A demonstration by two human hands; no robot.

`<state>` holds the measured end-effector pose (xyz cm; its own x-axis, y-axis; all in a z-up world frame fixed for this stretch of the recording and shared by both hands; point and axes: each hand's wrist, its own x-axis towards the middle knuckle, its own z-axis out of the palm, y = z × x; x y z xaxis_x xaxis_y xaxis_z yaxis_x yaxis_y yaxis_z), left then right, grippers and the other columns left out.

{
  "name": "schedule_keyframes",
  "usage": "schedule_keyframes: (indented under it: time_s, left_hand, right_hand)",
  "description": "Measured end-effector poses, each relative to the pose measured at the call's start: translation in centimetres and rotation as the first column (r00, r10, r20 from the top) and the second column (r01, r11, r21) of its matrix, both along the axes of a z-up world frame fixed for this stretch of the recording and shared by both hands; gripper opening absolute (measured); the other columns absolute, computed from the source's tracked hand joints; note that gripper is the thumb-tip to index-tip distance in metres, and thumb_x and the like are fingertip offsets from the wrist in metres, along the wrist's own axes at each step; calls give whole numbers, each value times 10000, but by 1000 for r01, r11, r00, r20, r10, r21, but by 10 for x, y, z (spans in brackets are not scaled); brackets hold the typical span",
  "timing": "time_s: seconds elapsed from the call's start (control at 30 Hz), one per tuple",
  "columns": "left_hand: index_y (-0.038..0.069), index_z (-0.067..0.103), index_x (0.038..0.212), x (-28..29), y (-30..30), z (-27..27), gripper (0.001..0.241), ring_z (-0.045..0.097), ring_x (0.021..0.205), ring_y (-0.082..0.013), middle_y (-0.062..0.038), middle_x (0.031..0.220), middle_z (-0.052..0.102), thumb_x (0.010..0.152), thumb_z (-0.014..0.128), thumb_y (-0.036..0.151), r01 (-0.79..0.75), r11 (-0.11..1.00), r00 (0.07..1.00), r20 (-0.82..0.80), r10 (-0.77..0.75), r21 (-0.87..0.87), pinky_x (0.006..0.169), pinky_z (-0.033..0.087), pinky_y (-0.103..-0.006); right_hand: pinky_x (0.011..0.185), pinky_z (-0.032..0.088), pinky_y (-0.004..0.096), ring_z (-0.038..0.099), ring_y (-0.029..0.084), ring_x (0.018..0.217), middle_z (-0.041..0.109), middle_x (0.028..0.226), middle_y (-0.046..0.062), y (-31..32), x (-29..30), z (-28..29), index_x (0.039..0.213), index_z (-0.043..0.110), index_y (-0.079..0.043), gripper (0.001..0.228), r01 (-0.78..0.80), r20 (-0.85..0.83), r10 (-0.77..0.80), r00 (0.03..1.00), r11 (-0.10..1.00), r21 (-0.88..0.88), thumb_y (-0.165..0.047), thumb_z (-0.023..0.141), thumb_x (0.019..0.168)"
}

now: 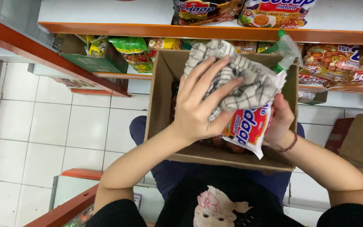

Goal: The person wipes packets of instant noodles with a cloth, scans them with a handheld scanner, and places them onto a store shelf from a cardboard box.

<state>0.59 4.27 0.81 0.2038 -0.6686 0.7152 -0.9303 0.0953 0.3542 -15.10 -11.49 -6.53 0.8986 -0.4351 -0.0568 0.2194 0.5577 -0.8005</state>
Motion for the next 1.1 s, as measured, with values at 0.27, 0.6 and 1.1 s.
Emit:
schedule_keyframes:
  time_s: [0.27, 0.6, 1.1]
  left_hand:
    - [317, 711, 1377, -49, 30, -7, 536, 393, 1489, -275, -22, 1597, 441, 871, 796, 471, 207, 973, 937, 265, -228, 105, 1218, 383, -677]
    - [-142, 526, 1374, -31, 61, -67, 831, 562, 1250, -359, -286, 1382, 539, 919, 740, 520, 83, 913, 105, -908, -406, -399, 1142, 434, -470]
    - [394, 698, 1318, -57, 29, -12, 418, 453, 1416, -366, -106, 1576, 422, 965, 886, 276, 65, 984, 998, 27, -62, -165, 1136, 495, -494]
  right_hand:
    - [1226, 313, 577, 474, 369, 1413, 396, 1606, 165, 5, 6, 51, 1657, 271, -58, 1138, -172, 219, 144, 965, 978, 116, -714, 719, 841]
    - [1103, 394, 691, 483, 349, 1368, 481, 1478, 147, 0, 6, 76, 1627, 255, -130, 1130, -26, 250, 2, 968, 995, 94, -701, 758, 792]
    - [1291, 265, 457, 331, 298, 1545, 271, 1717, 147, 9, 5, 23, 1667, 219, -88, 1105, -175, 9, 175, 984, 976, 129, -774, 573, 877]
